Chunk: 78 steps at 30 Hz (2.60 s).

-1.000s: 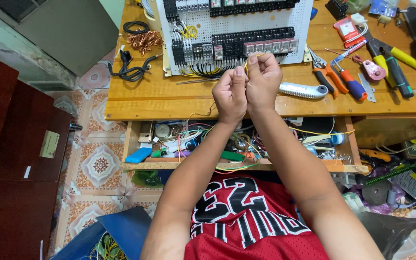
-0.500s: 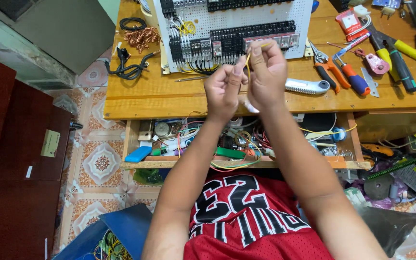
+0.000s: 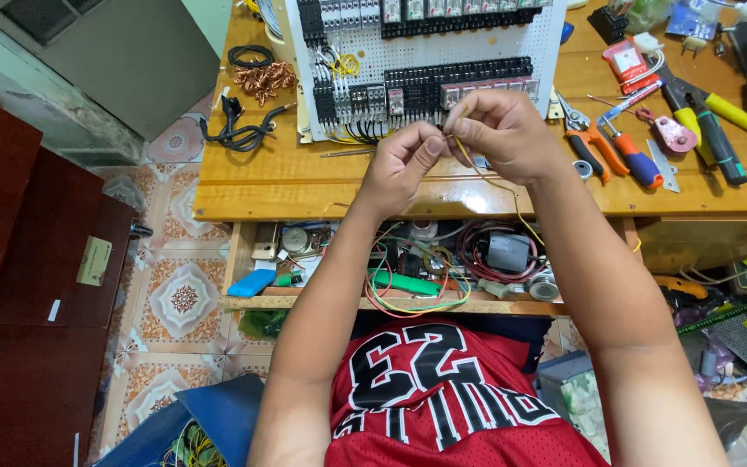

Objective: Wiring an electrical relay board by stripping and connecting wires

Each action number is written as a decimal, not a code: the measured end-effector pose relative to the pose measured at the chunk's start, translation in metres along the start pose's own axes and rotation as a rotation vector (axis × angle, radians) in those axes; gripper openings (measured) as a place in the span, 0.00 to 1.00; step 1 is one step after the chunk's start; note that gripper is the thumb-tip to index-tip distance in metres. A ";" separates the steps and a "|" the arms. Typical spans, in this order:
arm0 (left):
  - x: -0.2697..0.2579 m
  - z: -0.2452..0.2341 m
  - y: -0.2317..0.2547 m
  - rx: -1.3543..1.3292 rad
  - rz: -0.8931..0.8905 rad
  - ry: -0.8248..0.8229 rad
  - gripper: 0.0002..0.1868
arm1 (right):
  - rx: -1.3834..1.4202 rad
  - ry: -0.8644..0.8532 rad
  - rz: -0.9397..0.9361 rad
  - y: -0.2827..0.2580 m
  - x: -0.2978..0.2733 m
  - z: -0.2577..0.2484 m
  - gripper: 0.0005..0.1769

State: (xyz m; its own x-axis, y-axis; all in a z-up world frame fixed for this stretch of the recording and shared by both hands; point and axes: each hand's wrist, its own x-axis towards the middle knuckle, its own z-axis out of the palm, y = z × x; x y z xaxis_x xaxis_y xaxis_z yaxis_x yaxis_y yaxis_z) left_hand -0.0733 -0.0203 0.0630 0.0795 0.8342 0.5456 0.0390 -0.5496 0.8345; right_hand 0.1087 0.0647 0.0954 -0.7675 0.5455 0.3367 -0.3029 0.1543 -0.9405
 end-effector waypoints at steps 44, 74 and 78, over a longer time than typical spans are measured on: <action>-0.033 -0.020 -0.094 0.118 -0.293 0.064 0.03 | -0.523 0.394 0.345 0.088 -0.038 0.045 0.17; -0.026 -0.025 -0.104 0.305 -0.388 0.371 0.09 | -0.922 0.234 -0.302 -0.005 -0.034 0.040 0.07; -0.028 -0.030 -0.081 0.275 -0.367 0.226 0.10 | -0.924 0.151 -0.283 -0.013 0.044 0.070 0.06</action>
State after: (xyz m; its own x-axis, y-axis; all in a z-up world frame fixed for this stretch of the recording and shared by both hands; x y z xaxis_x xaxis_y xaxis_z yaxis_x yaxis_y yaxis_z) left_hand -0.1088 0.0021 -0.0178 -0.2050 0.9466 0.2487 0.2867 -0.1849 0.9400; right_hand 0.0398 0.0292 0.1261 -0.6344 0.4791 0.6066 0.1470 0.8452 -0.5139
